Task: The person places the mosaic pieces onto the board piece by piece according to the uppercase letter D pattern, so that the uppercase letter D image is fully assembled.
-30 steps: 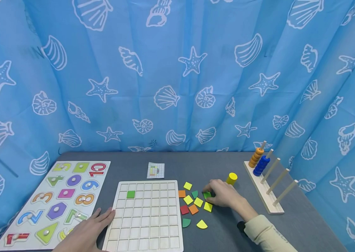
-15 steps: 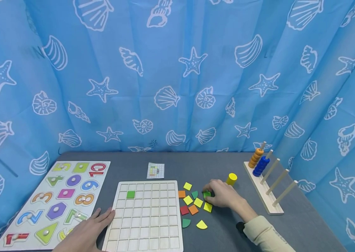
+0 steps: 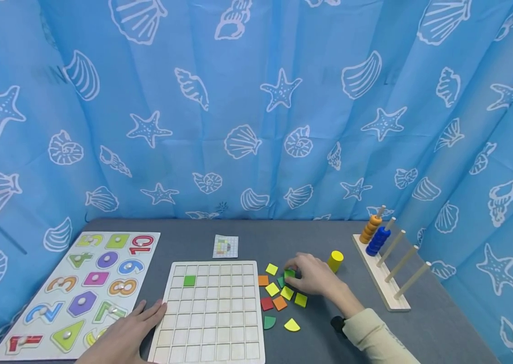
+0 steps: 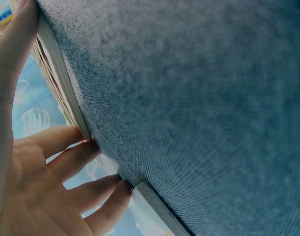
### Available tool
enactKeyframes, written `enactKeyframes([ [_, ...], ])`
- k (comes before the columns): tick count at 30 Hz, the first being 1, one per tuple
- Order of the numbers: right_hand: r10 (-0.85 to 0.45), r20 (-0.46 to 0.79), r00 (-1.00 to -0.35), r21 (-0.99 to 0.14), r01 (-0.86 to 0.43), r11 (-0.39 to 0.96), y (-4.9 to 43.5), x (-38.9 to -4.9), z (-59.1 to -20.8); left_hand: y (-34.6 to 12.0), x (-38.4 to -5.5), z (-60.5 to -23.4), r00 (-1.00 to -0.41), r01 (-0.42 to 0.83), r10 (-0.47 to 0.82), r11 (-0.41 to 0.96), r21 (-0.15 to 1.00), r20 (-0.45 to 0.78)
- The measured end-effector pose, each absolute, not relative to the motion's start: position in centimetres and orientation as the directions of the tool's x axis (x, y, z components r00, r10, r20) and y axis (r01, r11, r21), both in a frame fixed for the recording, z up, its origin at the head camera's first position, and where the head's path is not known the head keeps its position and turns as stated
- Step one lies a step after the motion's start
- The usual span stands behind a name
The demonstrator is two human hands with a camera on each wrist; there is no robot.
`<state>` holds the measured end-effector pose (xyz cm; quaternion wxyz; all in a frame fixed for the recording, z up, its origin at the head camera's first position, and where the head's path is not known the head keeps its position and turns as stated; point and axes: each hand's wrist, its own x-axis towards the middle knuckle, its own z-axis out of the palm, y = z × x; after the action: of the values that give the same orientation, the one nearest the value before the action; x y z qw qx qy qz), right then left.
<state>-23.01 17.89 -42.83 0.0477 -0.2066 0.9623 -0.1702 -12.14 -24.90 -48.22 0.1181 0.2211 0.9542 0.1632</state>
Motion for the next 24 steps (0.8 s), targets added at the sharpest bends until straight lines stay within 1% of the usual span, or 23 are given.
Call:
enactKeyframes([
  [9,-0.456,-0.007,-0.890,-0.386,-0.418,0.822,15.9,-23.2,-42.6,-24.8,-12.0,-48.2,-0.869,0.412,0.477,0.844,0.344,-0.129],
  [19,-0.520,0.050,-0.852,-0.403,-0.494,0.770,12.8,-23.4,-42.1,-24.7,-12.4,-46.9,-0.855,0.372,0.483,0.825,0.425,-0.189],
  [24,-0.552,0.065,-0.831,-0.409,-0.527,0.745,11.3,-23.3,-41.5,-24.6,-12.5,-46.6,-0.863,0.330,0.459,0.828,0.453,-0.212],
])
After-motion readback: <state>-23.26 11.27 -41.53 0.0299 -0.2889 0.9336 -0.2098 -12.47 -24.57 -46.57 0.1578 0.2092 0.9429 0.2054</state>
